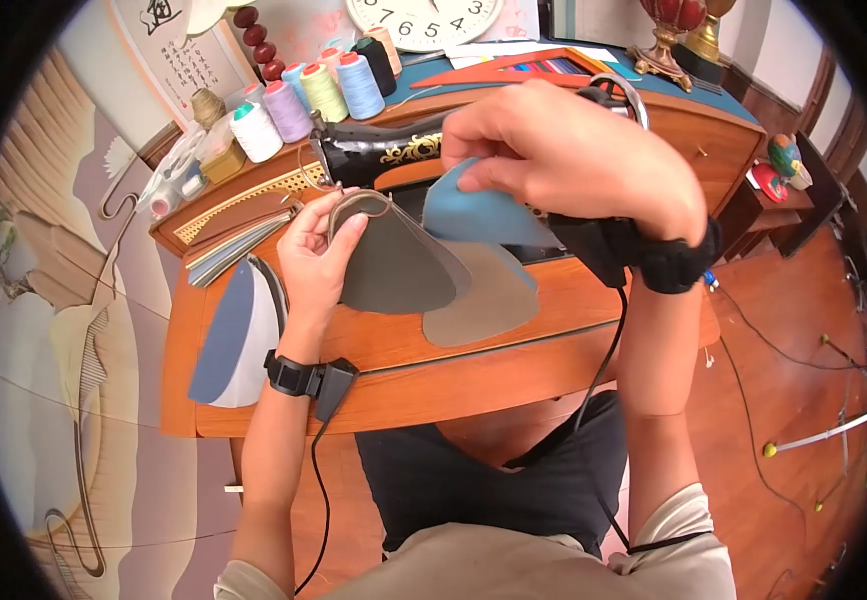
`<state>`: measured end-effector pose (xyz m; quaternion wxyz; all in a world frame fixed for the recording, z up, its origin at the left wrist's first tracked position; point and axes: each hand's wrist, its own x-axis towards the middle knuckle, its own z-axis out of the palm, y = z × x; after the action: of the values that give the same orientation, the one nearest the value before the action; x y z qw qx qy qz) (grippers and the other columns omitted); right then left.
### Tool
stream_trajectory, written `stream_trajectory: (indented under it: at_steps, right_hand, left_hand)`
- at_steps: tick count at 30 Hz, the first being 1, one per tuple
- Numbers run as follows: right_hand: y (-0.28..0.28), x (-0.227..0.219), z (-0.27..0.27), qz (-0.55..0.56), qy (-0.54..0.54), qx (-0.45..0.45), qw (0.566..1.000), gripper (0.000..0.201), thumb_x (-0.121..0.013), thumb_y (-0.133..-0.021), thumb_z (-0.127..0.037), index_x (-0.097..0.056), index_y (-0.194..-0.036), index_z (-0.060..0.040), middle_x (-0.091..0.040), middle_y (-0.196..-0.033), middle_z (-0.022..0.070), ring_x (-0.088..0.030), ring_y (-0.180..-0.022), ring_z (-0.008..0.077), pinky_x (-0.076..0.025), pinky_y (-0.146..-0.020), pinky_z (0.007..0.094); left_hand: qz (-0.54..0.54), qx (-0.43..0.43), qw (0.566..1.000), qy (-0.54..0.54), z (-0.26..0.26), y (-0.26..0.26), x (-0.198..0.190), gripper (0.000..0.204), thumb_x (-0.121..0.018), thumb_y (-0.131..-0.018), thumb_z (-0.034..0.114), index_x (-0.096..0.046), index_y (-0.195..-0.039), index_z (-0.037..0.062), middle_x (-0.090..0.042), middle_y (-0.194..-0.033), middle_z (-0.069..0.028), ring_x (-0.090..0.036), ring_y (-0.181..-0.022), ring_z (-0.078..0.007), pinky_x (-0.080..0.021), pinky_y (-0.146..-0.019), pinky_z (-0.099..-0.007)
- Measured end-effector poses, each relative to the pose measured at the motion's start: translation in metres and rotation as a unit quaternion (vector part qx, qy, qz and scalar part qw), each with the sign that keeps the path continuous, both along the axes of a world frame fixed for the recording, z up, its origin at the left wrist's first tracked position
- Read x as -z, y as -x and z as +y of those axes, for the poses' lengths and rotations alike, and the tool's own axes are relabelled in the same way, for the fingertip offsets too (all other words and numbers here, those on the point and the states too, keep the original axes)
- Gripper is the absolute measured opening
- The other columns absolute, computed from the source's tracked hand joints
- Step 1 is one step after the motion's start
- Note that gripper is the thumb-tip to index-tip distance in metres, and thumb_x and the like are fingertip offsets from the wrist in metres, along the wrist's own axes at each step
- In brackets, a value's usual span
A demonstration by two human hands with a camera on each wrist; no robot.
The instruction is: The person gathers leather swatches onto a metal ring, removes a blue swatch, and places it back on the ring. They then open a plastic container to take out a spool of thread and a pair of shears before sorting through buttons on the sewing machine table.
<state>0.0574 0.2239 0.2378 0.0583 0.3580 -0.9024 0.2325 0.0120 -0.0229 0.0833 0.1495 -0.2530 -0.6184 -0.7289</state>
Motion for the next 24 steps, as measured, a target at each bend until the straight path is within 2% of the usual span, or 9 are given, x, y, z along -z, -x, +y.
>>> stream_trajectory:
  at_steps: [1, 3, 4, 6, 7, 10, 14, 18, 24]
  right_hand:
    - [-0.001, -0.006, 0.000, 0.004, 0.001, -0.005, 1.000, 0.011, -0.065, -0.080, -0.005, -0.062, -0.089, 0.0011, -0.059, -0.067, 0.0098, -0.056, -0.061, 0.0225, -0.045, -0.059, 0.0325]
    - [-0.004, -0.012, -0.001, 0.045, 0.052, -0.118, 0.991, 0.004, -0.063, -0.085, -0.003, -0.063, -0.088, 0.0000, -0.061, -0.071, 0.0049, -0.055, -0.057, 0.0124, -0.043, -0.051, 0.0253]
    - [-0.008, -0.017, -0.001, 0.046, 0.056, -0.118, 0.990, 0.004, -0.063, -0.085, -0.003, -0.063, -0.088, 0.0000, -0.061, -0.071, 0.0049, -0.055, -0.057, 0.0124, -0.043, -0.051, 0.0253]
    - [-0.015, -0.022, -0.001, -0.086, 0.067, -0.141, 0.984, 0.004, -0.062, -0.087, -0.003, -0.064, -0.088, 0.0005, -0.062, -0.072, 0.0044, -0.054, -0.054, 0.0115, -0.042, -0.050, 0.0239]
    - [-0.016, -0.019, 0.000, -0.107, 0.075, -0.146, 0.981, 0.005, -0.060, -0.088, -0.002, -0.064, -0.087, 0.0006, -0.062, -0.072, 0.0045, -0.055, -0.054, 0.0106, -0.043, -0.049, 0.0233]
    - [-0.010, -0.015, 0.000, -0.100, 0.063, -0.158, 0.980, 0.004, -0.060, -0.088, -0.002, -0.063, -0.089, 0.0007, -0.063, -0.072, 0.0051, -0.059, -0.056, 0.0111, -0.046, -0.051, 0.0241]
    - [0.015, 0.000, -0.012, -0.081, -0.008, -0.111, 0.990, 0.006, -0.060, -0.088, -0.004, -0.060, -0.089, 0.0020, -0.062, -0.071, 0.0067, -0.063, -0.060, 0.0127, -0.051, -0.054, 0.0255]
    - [0.035, 0.012, -0.022, -0.091, 0.029, -0.091, 0.991, 0.006, -0.057, -0.089, -0.004, -0.058, -0.089, 0.0020, -0.061, -0.070, 0.0067, -0.063, -0.062, 0.0127, -0.051, -0.054, 0.0260]
    - [0.040, 0.019, -0.032, -0.141, 0.007, -0.084, 0.986, 0.007, -0.055, -0.089, -0.004, -0.057, -0.089, 0.0018, -0.062, -0.070, 0.0087, -0.065, -0.063, 0.0143, -0.052, -0.057, 0.0278]
  left_hand:
    - [0.006, 0.001, 1.000, -0.009, 0.001, 0.000, 0.000, 0.032, -0.064, -0.087, -0.003, -0.056, -0.118, -0.0086, -0.068, -0.108, -0.0124, -0.064, -0.096, -0.0115, -0.050, -0.084, -0.0229]
    - [-0.004, -0.009, 1.000, 0.019, -0.002, 0.000, 0.001, 0.032, -0.065, -0.087, -0.003, -0.057, -0.118, -0.0078, -0.068, -0.109, -0.0122, -0.064, -0.097, -0.0121, -0.050, -0.085, -0.0238]
    - [-0.010, -0.011, 0.999, 0.031, -0.002, 0.000, 0.000, 0.032, -0.065, -0.087, -0.003, -0.057, -0.118, -0.0072, -0.067, -0.111, -0.0123, -0.064, -0.099, -0.0127, -0.051, -0.086, -0.0244]
    - [-0.006, -0.008, 1.000, 0.020, 0.000, -0.001, -0.001, 0.032, -0.065, -0.087, -0.002, -0.057, -0.118, -0.0071, -0.067, -0.111, -0.0120, -0.064, -0.098, -0.0126, -0.051, -0.086, -0.0243]
    - [-0.004, -0.007, 1.000, 0.007, 0.001, -0.001, 0.000, 0.032, -0.065, -0.087, -0.002, -0.057, -0.118, -0.0070, -0.067, -0.111, -0.0117, -0.064, -0.098, -0.0124, -0.050, -0.086, -0.0242]
    - [0.011, -0.003, 1.000, 0.004, 0.000, -0.001, 0.002, 0.032, -0.065, -0.087, -0.004, -0.057, -0.117, -0.0078, -0.066, -0.113, -0.0123, -0.063, -0.100, -0.0124, -0.050, -0.088, -0.0238]
    - [0.004, -0.010, 0.999, 0.036, 0.001, -0.004, 0.000, 0.032, -0.065, -0.086, -0.005, -0.057, -0.117, -0.0075, -0.066, -0.114, -0.0131, -0.063, -0.100, -0.0130, -0.050, -0.087, -0.0239]
    - [0.019, -0.006, 1.000, 0.023, 0.002, -0.006, 0.000, 0.032, -0.064, -0.086, -0.006, -0.057, -0.117, -0.0074, -0.065, -0.115, -0.0137, -0.064, -0.100, -0.0136, -0.051, -0.087, -0.0246]
    - [0.025, 0.000, 1.000, 0.016, 0.002, -0.008, -0.002, 0.032, -0.062, -0.087, -0.007, -0.056, -0.119, -0.0079, -0.065, -0.116, -0.0147, -0.064, -0.100, -0.0149, -0.052, -0.087, -0.0261]
